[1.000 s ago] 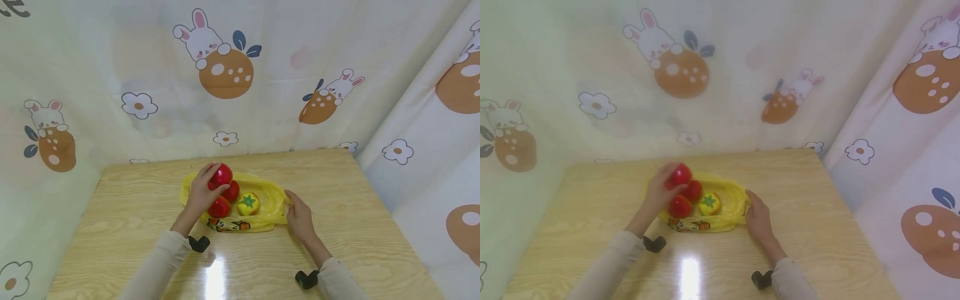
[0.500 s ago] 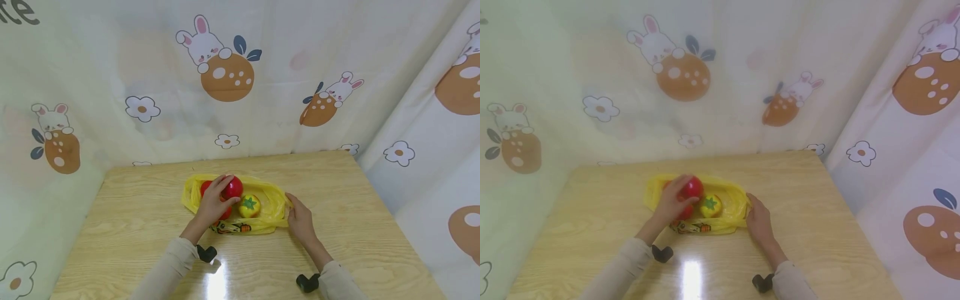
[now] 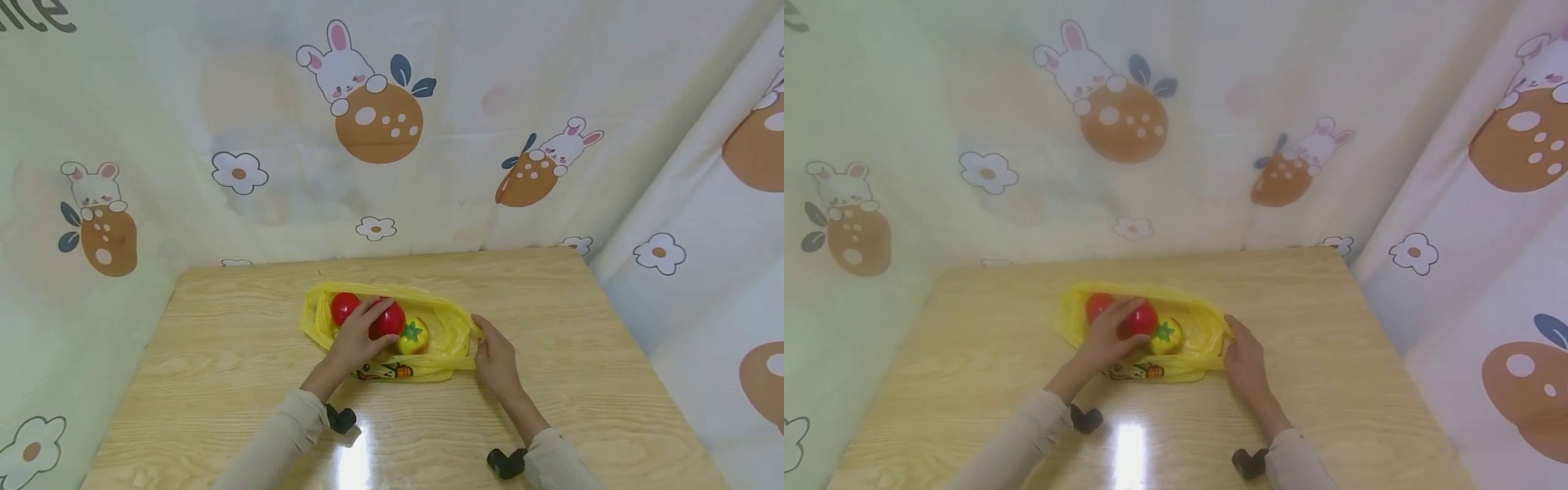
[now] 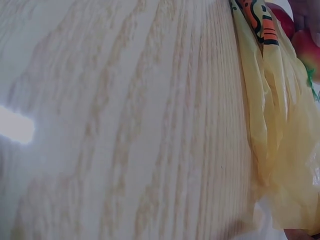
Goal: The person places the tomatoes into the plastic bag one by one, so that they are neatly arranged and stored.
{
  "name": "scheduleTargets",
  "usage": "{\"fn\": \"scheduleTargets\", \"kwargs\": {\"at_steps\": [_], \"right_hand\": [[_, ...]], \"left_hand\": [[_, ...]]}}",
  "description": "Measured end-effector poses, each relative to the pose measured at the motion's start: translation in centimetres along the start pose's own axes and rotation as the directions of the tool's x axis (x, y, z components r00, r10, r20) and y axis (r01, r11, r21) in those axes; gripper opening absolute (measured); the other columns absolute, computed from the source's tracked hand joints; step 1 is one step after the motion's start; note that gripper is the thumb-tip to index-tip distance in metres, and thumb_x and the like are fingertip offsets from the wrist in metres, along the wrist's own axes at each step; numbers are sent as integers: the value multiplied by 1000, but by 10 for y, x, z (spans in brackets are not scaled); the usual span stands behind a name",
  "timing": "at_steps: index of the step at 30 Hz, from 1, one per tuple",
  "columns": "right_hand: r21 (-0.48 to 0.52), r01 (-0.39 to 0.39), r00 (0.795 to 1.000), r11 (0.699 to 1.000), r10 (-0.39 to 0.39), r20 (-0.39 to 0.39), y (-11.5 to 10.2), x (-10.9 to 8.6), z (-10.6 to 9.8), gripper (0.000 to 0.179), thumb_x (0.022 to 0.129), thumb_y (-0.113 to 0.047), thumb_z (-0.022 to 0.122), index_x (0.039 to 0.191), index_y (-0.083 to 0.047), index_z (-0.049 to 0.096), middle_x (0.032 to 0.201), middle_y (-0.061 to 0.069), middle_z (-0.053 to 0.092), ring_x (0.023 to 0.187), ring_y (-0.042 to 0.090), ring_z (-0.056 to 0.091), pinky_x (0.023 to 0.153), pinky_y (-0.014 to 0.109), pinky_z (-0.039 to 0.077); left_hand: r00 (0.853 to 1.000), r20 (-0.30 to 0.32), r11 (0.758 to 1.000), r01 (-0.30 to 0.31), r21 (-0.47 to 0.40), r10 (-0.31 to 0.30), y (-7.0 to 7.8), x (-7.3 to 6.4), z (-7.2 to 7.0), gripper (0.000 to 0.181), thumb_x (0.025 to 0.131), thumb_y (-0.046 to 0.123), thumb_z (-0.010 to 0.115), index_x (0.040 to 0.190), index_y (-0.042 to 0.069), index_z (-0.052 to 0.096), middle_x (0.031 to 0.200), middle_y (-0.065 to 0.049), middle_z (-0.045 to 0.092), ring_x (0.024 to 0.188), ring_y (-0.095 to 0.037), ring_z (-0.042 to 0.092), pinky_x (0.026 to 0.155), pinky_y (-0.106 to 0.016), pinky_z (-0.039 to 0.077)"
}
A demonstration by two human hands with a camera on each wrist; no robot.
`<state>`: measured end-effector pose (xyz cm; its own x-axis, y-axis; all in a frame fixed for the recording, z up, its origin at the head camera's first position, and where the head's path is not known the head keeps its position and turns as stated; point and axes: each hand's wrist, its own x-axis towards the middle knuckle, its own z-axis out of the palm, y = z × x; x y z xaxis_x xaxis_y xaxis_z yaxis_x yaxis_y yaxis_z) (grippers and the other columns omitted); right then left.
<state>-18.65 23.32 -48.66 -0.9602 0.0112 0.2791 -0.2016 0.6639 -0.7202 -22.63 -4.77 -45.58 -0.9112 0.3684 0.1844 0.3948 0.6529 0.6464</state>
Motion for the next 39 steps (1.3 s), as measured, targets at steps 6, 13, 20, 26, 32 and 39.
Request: {"fn": "scheduleTargets", "kwargs": {"at_steps": [6, 13, 20, 26, 32, 39], "right_hand": [[-8, 9, 1000, 1000, -9, -6, 1, -6, 4, 50, 89, 16, 40, 138, 7, 48, 134, 29, 55, 110, 39, 59, 98, 59, 46], [-2, -3, 1000, 1000, 3, -7, 0, -7, 5, 50, 89, 17, 40, 138, 7, 48, 134, 29, 55, 117, 42, 58, 101, 58, 45], [-8, -18, 1000, 1000, 18, -2, 0, -6, 5, 51, 89, 16, 40, 138, 6, 48, 135, 29, 55, 124, 44, 53, 104, 58, 42], [-14, 2, 1000, 1000, -3, -20, 0, -5, 8, 51, 87, 17, 41, 136, 7, 49, 134, 30, 55, 127, 46, 50, 103, 59, 43], [5, 27, 999, 1000, -27, -23, 0, -2, 14, 51, 86, 16, 42, 136, 7, 50, 134, 29, 55, 128, 45, 50, 103, 58, 43], [4, -16, 1000, 1000, 16, 15, -3, 3, 12, 50, 89, 11, 46, 138, 5, 48, 137, 28, 53, 130, 45, 48, 107, 58, 40]], "left_hand": [[998, 34, 995, -59, 77, 57, -3, -6, 5, 66, 87, 36, 74, 146, 25, 46, 153, -11, 37, 124, -37, 56, 97, -53, 51], [986, 64, 976, -163, 142, 155, -3, -8, 12, 64, 86, 32, 76, 144, 27, 48, 153, -12, 39, 130, -35, 51, 101, -50, 49], [948, 210, 900, -299, 317, 240, 1, -7, 22, 61, 87, 32, 74, 142, 25, 50, 151, -13, 42, 139, -33, 39, 113, -46, 38], [933, 264, 845, -338, 415, 243, -4, -4, 33, 62, 88, 38, 71, 144, 24, 49, 148, -16, 45, 143, -36, 32, 118, -46, 29], [955, 217, 872, -277, 405, 202, -14, -10, 33, 65, 90, 43, 69, 147, 27, 44, 155, -16, 37, 147, -39, 21, 118, -51, 27], [969, 185, 931, -216, 294, 167, -9, -9, 25, 61, 94, 50, 59, 148, 25, 44, 156, -15, 34, 149, -39, 13, 117, -57, 24]]}}
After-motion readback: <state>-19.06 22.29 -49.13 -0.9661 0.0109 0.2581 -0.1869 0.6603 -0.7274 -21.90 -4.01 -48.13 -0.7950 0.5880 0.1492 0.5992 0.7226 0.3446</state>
